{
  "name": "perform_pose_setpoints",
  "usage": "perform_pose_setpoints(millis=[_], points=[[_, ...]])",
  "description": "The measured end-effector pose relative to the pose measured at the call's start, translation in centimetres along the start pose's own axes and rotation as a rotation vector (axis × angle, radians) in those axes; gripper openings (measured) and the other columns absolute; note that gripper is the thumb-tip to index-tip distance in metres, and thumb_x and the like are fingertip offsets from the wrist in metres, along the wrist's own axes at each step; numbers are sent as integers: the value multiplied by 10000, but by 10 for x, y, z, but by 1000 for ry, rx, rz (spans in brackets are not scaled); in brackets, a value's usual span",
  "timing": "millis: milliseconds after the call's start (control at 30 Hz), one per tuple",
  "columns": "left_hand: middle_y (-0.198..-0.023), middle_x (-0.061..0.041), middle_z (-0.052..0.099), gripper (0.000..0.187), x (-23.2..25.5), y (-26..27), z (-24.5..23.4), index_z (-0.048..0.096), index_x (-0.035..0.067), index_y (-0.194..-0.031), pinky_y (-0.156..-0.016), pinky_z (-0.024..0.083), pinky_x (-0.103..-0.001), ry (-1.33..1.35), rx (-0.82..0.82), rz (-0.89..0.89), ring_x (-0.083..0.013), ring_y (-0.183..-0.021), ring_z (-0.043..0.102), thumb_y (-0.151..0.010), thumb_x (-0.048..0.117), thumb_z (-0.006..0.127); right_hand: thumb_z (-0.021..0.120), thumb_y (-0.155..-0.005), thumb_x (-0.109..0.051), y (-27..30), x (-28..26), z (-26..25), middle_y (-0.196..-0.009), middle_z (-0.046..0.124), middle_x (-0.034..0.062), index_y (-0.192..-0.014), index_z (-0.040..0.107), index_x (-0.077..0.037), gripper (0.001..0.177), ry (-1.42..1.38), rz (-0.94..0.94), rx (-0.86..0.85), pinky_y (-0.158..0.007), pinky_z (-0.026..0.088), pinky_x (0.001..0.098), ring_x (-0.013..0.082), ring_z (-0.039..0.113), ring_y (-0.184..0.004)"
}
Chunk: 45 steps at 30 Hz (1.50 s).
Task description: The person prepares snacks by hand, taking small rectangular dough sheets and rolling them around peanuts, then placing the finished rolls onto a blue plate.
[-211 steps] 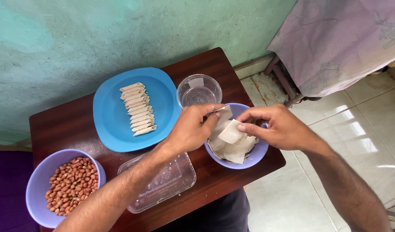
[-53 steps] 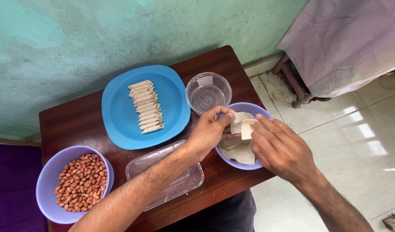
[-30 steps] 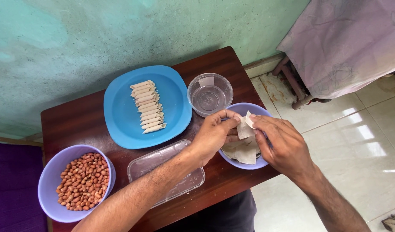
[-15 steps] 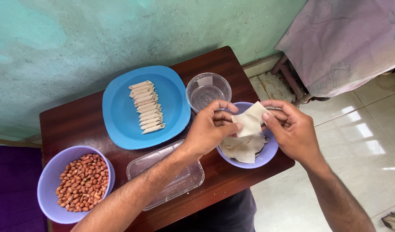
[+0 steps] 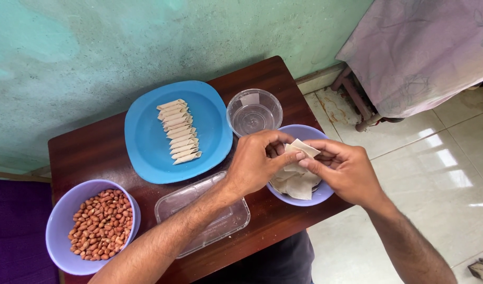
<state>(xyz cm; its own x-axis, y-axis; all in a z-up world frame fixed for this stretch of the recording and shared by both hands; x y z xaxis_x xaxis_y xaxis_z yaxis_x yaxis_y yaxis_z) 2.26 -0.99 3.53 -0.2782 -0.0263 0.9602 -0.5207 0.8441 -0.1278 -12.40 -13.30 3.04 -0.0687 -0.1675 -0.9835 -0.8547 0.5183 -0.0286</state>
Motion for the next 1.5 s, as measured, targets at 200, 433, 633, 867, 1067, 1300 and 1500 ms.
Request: perform_pose_setpoints(millis=[200,433,633,867,1067,1300,1500], points=[[-859,-137,757,237,-2,-4,-4,744,52,-987,-669,632,-316,-2,-82,8,-221,-768,759,-799,136,861,628,-1000,-91,-8,12,-10,-829,787,158,-1138,762,26,225,27,-15,38,-634,623,302,125,652,-738],[-750,-111,734,170,3,-4,4,736,47,-905,-587,604,-298,1,-62,23,-159,-674,706,-823,153,841,661,-974,-84,-17,5,-7,-780,743,168,-1184,705,33,245,0,-68,57,-551,629,269,137,695,-641],[-675,-97,718,121,3,-4,0,728,85,-866,-535,571,-292,-65,-59,40,-174,-613,691,-906,195,757,726,-910,-44,-20,5,-11,-833,765,128,-1128,729,43,234,40,-48,-17,-631,626,269,114,682,-704],[-764,-111,759,151,-1,-5,0,750,74,-942,-599,597,-291,-44,-35,-40,-170,-678,723,-855,191,791,696,-932,-46,-22,-6,-6,-805,791,159,-1090,761,19,182,267,-133,-31,-596,648,299,162,733,-657],[-713,-70,765,63,2,-5,-2,793,104,-905,-563,573,-240,52,77,-98,-109,-632,703,-885,146,751,723,-885,5,-24,-13,-8,-862,796,185,-1170,728,27,286,313,-116,-63,-648,653,326,186,743,-707],[-840,-92,788,192,-8,-5,-11,746,64,-1079,-632,629,-219,264,127,-163,-85,-710,698,-893,108,758,611,-932,82,-19,6,-6,-962,774,222,-1122,733,4,239,790,-202,-71,-717,640,406,360,770,-882],[-919,-113,749,369,-20,0,-16,723,0,-1112,-746,641,-228,377,109,-162,-109,-845,701,-758,-6,830,734,-885,-82,-11,-6,7,-998,792,194,-1155,728,-45,272,611,-128,-207,-777,641,424,359,777,-942]])
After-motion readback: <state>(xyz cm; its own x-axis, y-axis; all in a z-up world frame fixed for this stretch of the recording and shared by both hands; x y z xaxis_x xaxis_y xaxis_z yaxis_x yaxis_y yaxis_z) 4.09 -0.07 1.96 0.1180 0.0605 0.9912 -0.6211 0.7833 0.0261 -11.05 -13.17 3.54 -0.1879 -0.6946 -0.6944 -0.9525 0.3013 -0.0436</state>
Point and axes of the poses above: each hand's wrist, its own y-axis away from the middle knuckle, its own z-axis out of the palm, x = y × z, the point moved 3 cm from there along -y, towards the middle knuckle
